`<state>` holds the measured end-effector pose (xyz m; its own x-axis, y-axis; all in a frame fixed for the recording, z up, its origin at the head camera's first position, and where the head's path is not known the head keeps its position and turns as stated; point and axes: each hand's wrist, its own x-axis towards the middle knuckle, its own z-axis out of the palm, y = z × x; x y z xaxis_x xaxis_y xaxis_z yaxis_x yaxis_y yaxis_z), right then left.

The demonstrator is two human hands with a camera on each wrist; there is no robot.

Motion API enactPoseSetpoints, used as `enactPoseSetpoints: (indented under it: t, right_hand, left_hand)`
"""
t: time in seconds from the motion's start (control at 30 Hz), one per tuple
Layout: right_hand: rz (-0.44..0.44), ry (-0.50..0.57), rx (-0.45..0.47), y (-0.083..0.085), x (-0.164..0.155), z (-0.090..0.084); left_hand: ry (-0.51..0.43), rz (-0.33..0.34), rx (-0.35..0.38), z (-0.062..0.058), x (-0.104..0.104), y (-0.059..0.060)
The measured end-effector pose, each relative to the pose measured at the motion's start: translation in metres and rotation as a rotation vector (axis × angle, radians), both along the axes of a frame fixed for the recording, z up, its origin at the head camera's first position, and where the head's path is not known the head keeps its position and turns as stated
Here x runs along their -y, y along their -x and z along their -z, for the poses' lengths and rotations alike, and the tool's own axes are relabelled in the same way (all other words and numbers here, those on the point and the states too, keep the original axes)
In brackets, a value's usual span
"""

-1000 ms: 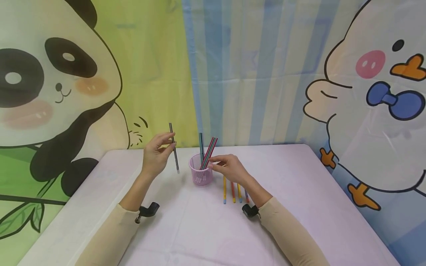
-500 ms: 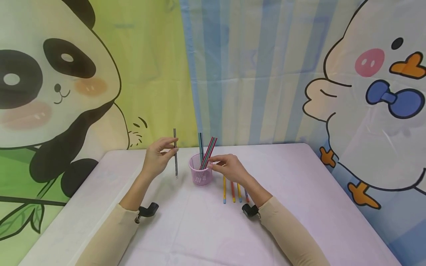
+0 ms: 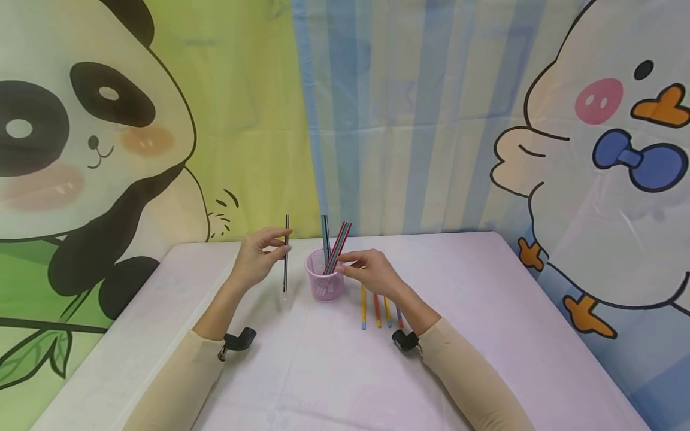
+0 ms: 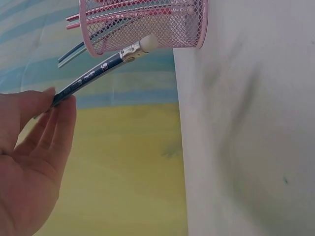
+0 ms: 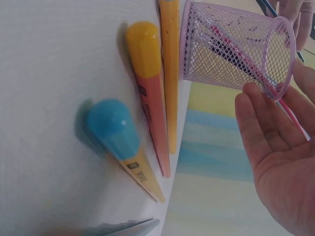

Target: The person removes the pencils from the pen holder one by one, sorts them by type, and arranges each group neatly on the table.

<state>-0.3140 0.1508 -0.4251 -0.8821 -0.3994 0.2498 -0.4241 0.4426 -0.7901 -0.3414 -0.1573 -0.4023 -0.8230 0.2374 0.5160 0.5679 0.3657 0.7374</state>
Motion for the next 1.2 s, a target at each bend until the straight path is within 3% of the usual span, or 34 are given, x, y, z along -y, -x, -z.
enactPoseSetpoints:
  t: [0.17, 0.37, 0.7, 0.93, 1.2]
  right_hand:
    - [-0.004, 0.017, 0.011, 0.0, 0.001, -0.001]
    - [-0.004, 0.017, 0.01, 0.001, 0.001, 0.0]
    - [0.001, 0.006, 0.005, -0.002, 0.0, -0.002]
    - [0.008, 0.01, 0.018, 0.0, 0.001, 0.0]
    - [0.01, 0.008, 0.023, 0.001, 0.0, 0.0]
  left_hand:
    - [0.053, 0.013, 0.047, 0.002, 0.002, 0.001]
    - [0.072, 0.067, 0.155, 0.007, 0.003, 0.002]
    - [0.175, 0.081, 0.329, 0.012, 0.004, 0.005]
    - [0.179, 0.145, 0.438, 0.016, 0.005, 0.005]
    - [0.228, 0.18, 0.468, 0.025, 0.006, 0.01]
